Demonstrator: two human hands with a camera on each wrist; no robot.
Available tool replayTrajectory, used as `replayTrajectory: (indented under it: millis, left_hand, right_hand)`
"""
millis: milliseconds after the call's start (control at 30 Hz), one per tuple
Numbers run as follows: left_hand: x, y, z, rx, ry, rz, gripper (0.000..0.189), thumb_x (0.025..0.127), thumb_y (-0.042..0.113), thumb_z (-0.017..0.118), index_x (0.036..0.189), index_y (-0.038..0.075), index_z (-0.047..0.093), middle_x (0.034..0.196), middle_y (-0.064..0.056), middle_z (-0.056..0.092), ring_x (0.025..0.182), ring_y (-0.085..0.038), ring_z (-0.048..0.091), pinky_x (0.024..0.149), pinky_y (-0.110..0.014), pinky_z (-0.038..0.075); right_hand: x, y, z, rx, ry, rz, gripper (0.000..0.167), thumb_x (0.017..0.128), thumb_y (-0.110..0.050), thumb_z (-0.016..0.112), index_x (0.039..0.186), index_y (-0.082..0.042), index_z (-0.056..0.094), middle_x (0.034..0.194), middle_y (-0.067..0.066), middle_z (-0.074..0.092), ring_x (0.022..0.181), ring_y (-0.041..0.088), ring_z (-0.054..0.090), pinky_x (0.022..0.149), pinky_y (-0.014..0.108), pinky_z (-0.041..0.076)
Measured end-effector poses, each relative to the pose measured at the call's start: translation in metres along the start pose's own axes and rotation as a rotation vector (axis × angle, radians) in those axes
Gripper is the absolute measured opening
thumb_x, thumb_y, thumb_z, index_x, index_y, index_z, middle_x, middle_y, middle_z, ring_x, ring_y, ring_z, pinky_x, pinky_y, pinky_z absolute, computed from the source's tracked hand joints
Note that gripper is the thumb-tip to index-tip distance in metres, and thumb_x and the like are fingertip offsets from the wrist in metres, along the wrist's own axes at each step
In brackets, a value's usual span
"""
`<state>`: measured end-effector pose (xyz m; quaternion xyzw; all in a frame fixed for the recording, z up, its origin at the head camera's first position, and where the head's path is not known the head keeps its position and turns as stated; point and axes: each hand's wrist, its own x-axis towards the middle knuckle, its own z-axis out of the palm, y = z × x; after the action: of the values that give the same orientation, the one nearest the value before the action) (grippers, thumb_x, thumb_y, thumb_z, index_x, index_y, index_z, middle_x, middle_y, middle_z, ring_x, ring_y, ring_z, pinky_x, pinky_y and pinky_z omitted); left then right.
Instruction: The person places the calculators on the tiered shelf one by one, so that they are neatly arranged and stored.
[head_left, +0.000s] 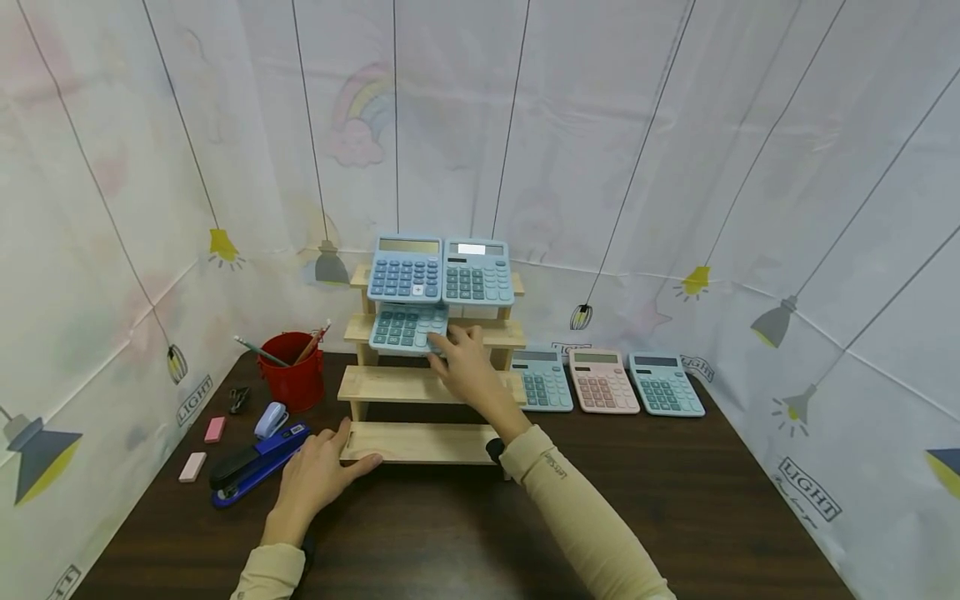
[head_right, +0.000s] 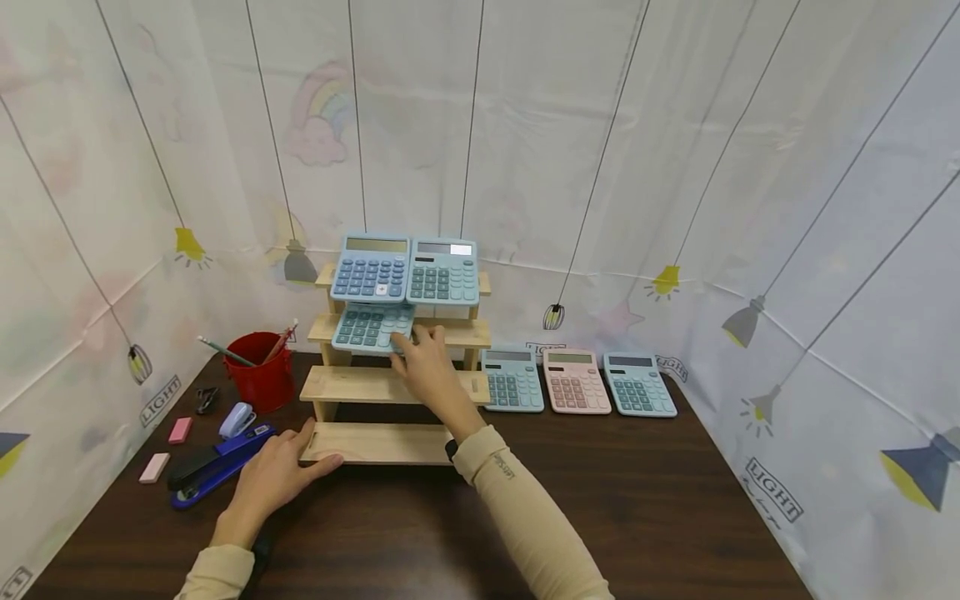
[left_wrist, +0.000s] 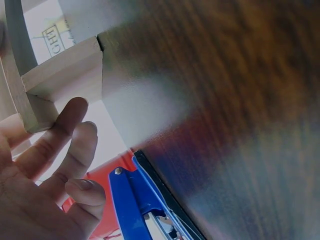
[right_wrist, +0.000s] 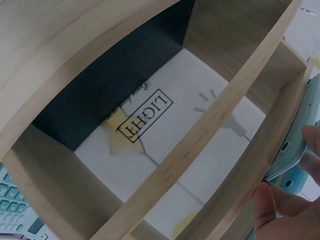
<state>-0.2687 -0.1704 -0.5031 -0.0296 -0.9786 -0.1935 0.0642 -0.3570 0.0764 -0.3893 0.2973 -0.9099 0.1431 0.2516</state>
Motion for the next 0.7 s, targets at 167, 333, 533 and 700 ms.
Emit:
replayTrajectory:
  millis: [167,333,533,700]
  left_hand:
    - [-0.001,0.0,0.0,-0.005,-0.002,-0.005,0.099,0.082,0.079,0.058,0.15,0.008,0.047,0.122,-0.019,0.066,0.1,-0.033,0.062,0.081,-0.05,0.054]
    - [-0.001,0.001,0.0,-0.004,-0.002,-0.004,0.098,0.082,0.078,0.059,0.15,0.008,0.047,0.123,-0.019,0.066,0.101,-0.033,0.062,0.08,-0.05,0.054]
    - [-0.001,0.001,0.0,-0.001,-0.007,-0.006,0.099,0.082,0.078,0.059,0.151,0.009,0.046,0.122,-0.018,0.066,0.099,-0.032,0.062,0.08,-0.05,0.054]
    - [-0.001,0.0,-0.001,0.003,-0.001,0.003,0.099,0.082,0.079,0.058,0.151,0.008,0.046,0.12,-0.018,0.067,0.098,-0.032,0.062,0.077,-0.049,0.054]
  right_hand:
    - [0.004,-0.004,0.005,-0.008,0.037,-0.036,0.031,0.1,-0.018,0.063,0.13,-0.012,0.067,0.13,0.023,0.065,0.109,0.041,0.056,0.094,0.05,0.045]
    - [0.005,-0.005,0.01,-0.031,0.07,-0.05,0.03,0.099,-0.016,0.063,0.129,-0.013,0.068,0.129,0.021,0.067,0.108,0.039,0.06,0.094,0.048,0.045]
    - [0.005,-0.005,0.011,-0.055,0.081,-0.054,0.029,0.101,-0.018,0.061,0.128,-0.014,0.069,0.126,0.02,0.068,0.105,0.037,0.061,0.094,0.048,0.044]
    - [0.005,-0.003,0.012,-0.042,0.113,-0.072,0.028,0.099,-0.017,0.063,0.126,-0.013,0.07,0.122,0.02,0.07,0.104,0.036,0.064,0.094,0.048,0.044]
